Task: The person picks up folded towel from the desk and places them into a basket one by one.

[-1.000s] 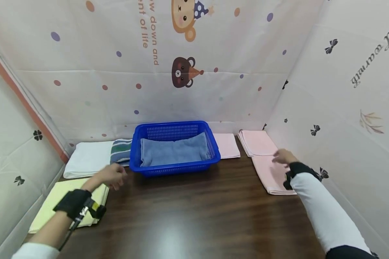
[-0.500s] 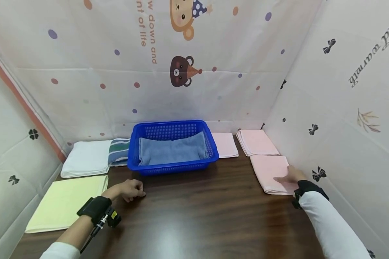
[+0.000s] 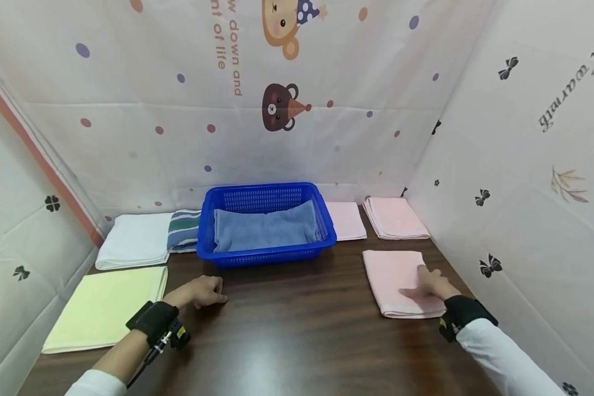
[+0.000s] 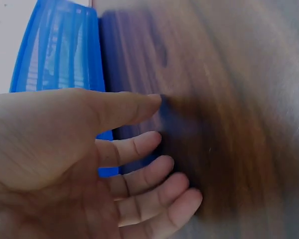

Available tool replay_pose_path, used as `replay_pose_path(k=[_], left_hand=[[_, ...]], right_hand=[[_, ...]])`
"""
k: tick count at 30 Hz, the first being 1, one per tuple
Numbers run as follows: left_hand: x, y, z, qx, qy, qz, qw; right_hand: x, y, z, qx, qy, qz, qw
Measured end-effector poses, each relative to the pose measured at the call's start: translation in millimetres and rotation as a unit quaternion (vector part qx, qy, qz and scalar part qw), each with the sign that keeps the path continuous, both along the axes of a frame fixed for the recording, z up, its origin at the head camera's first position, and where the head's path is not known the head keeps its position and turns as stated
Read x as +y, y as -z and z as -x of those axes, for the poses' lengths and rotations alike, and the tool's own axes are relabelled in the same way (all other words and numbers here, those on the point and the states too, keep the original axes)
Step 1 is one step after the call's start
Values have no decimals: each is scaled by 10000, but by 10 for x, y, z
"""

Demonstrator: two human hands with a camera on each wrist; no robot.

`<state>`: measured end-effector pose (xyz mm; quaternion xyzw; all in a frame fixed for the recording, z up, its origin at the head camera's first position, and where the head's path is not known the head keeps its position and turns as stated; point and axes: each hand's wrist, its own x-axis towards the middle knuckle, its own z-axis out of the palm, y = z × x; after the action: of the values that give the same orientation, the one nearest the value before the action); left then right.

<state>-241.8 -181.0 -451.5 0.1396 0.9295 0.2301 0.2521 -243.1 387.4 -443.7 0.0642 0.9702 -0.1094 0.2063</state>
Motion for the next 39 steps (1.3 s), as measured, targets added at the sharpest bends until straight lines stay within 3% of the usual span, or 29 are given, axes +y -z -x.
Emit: replay_pose_path(k=[3, 7, 13, 17, 20, 23, 26, 30, 32, 35, 39], left_hand=[[62, 24, -37, 390, 222, -53, 9990], [153, 73, -68, 789, 399, -682, 9937], [314, 66, -122, 238, 367, -1409, 9891], [394, 8, -186, 51, -23, -1297, 9915], [416, -17, -241, 13, -645, -1190, 9908], [394, -11, -293, -96, -1320, -1302, 9826], [359, 27, -329, -383, -1913, -1765, 9648], [322, 93, -363, -852, -2409, -2344, 9380], [322, 119, -382, -1021, -2536, -2452, 9301], [362, 149, -407, -1114, -2601, -2514, 9256], [438, 199, -446, -1169, -2534, -2409, 9296]], right_hand=[[-277, 44, -71, 305, -344, 28, 9989], [-813, 79, -145, 619, -617, 157, 9961], [-1744, 137, -218, 830, -793, 340, 9928], [-2303, 120, -271, 857, -1013, 1226, 9835], [-2606, 92, -309, 794, -1213, 2218, 9643], [-2766, 101, -328, 772, -1102, 3142, 9398], [-2773, 144, -339, 608, -408, 4018, 9128], [-2662, 199, -347, 12, 797, 4977, 8637], [-2601, 222, -346, -355, 1062, 5259, 8432], [-2537, 244, -336, -788, 1041, 5381, 8327], [-2507, 273, -330, -1118, 855, 5419, 8285]])
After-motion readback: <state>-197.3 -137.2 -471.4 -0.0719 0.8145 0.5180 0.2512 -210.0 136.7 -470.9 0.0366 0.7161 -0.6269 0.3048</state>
